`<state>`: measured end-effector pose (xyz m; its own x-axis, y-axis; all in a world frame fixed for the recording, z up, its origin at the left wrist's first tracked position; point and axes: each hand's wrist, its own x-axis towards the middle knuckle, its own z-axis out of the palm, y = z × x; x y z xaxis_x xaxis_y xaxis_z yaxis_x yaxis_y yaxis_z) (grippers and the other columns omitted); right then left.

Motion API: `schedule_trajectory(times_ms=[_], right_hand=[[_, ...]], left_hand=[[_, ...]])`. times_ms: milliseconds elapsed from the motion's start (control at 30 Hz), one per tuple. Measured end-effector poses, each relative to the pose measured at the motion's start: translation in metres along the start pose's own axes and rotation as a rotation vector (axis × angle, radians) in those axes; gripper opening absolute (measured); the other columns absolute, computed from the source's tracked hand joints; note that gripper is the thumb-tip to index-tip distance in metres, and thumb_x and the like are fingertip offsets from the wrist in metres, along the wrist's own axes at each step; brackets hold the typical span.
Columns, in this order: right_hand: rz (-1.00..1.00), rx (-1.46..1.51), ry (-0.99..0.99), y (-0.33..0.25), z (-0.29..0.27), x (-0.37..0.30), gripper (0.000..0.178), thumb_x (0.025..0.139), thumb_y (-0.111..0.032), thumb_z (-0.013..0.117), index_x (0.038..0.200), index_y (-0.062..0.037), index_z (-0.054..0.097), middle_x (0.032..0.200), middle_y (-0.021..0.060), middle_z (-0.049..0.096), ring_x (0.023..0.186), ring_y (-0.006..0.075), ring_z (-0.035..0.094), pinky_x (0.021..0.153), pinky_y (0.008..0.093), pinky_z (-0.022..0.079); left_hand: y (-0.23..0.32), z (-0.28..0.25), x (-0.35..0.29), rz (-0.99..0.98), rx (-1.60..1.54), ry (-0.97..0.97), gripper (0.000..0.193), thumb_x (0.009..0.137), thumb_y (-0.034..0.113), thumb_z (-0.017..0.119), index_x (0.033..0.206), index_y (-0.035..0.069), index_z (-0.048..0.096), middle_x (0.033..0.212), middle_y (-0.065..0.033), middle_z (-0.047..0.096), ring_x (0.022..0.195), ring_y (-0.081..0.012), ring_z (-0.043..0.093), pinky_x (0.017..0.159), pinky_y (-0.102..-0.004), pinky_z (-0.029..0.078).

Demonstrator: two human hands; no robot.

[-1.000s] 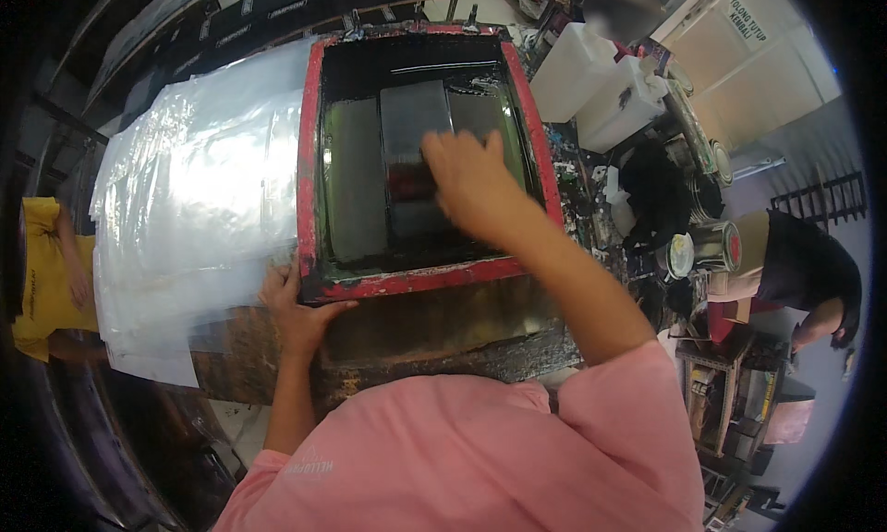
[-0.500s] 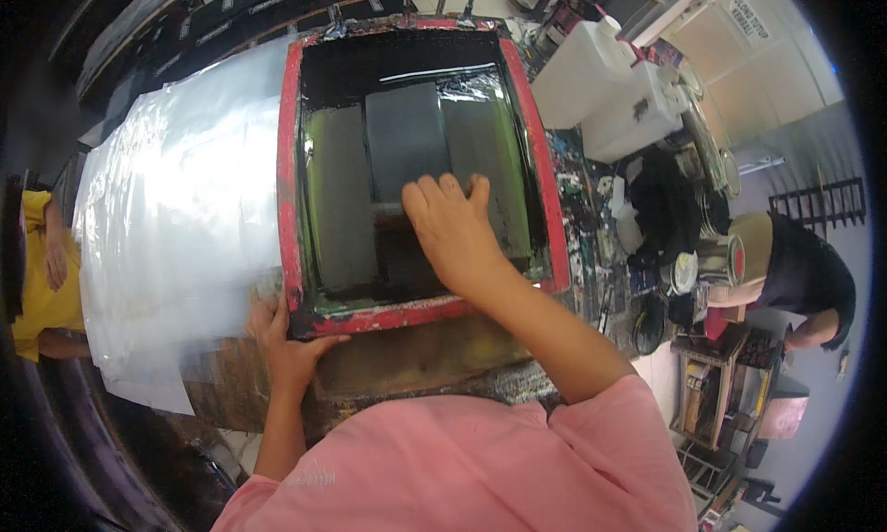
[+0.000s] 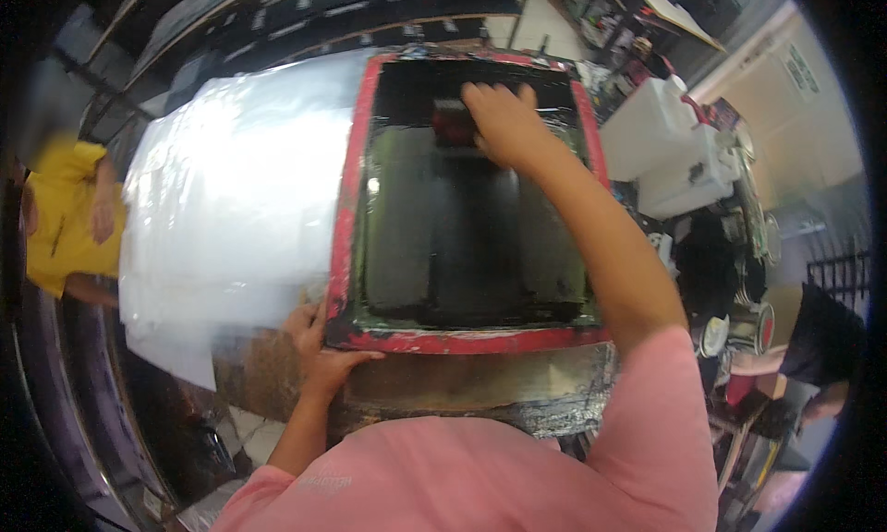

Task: The person performs screen printing on plastic sheets, using a squeegee to spread ink across a screen and then lifting the frame to reveal the printed design.

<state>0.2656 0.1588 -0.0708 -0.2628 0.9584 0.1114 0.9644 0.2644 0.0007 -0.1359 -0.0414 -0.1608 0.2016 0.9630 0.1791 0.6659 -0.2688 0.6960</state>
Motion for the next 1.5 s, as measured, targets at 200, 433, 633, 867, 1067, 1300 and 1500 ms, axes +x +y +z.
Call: schedule_trajectory(times_ms=[200,433,633,867,1067,1300,1500], right_hand=[[0.1,0.049,-0.155,-0.127,-0.098,-0.183,0.06,0.076,-0.014,0.077,0.13,-0.0021,0.053,0.122,0.0177,0.056,0.122,0.0369,0.055,0.112,0.0547,0.033],[0.058,-0.124,0.598,-0.118,-0.172,-0.146,0.035,0.088,-0.03,0.066,0.11,-0.0036,0.06,0.101,0.0171,0.062,0.102,0.0386,0.06,0.098,0.0561,0.036],[0.026,-0.113,0.57,-0.096,-0.221,-0.099,0.037,0.101,-0.031,0.055,0.121,-0.0003,0.062,0.1,0.0225,0.066,0.097,0.0421,0.064,0.096,0.0501,0.043],[-0.071,-0.121,0.547,-0.035,-0.245,-0.08,0.043,0.111,-0.023,0.05,0.146,0.0009,0.06,0.141,0.0261,0.065,0.124,0.0408,0.067,0.108,0.045,0.05],[0.126,0.027,0.445,-0.071,-0.233,-0.089,0.046,0.114,-0.027,0.044,0.147,0.0013,0.059,0.149,0.0237,0.061,0.136,0.0389,0.059,0.115,0.0454,0.043],[-0.025,0.095,0.558,-0.075,-0.224,-0.081,0.042,0.107,-0.034,0.058,0.124,0.0029,0.068,0.104,0.0219,0.075,0.091,0.0401,0.072,0.085,0.0417,0.053],[-0.032,-0.166,0.704,-0.079,-0.21,-0.097,0.04,0.102,-0.033,0.059,0.115,0.005,0.064,0.1,0.032,0.065,0.092,0.0506,0.062,0.09,0.048,0.048]], left_hand=[[0.039,-0.002,0.009,-0.009,-0.609,0.111,0.119,0.066,0.028,0.104,0.162,-0.001,0.041,0.134,-0.0139,0.064,0.123,-0.0259,0.06,0.107,-0.0432,0.05],[0.076,-0.018,0.076,0.171,-0.483,0.199,0.109,0.084,0.047,0.088,0.164,-0.003,0.034,0.16,-0.0286,0.041,0.153,-0.0401,0.035,0.126,-0.0539,0.025],[0.035,0.005,0.06,0.009,0.505,-0.121,0.12,0.088,0.079,0.066,0.165,-0.006,0.03,0.171,-0.031,0.028,0.163,-0.0452,0.017,0.125,-0.0713,-0.008],[0.056,-0.031,0.145,0.099,0.082,0.385,0.056,0.093,0.027,0.084,0.14,-0.001,0.067,0.139,-0.0245,0.069,0.143,-0.0341,0.057,0.133,-0.0558,0.009],[-0.073,-0.126,0.116,-0.068,0.285,0.606,0.048,0.099,0.024,0.077,0.141,0.003,0.069,0.139,-0.0175,0.071,0.144,-0.0283,0.057,0.134,-0.052,0.009],[-0.183,-0.213,0.105,-0.413,0.81,0.634,0.061,0.107,0.039,0.065,0.153,0.0,0.056,0.163,-0.0275,0.046,0.147,-0.0409,0.05,0.13,-0.0551,0.021],[-0.071,-0.084,0.091,0.408,0.472,0.408,0.018,0.091,0.024,0.084,0.101,0.011,0.078,0.093,-0.0038,0.073,0.092,-0.0224,0.066,0.09,-0.039,0.041]])
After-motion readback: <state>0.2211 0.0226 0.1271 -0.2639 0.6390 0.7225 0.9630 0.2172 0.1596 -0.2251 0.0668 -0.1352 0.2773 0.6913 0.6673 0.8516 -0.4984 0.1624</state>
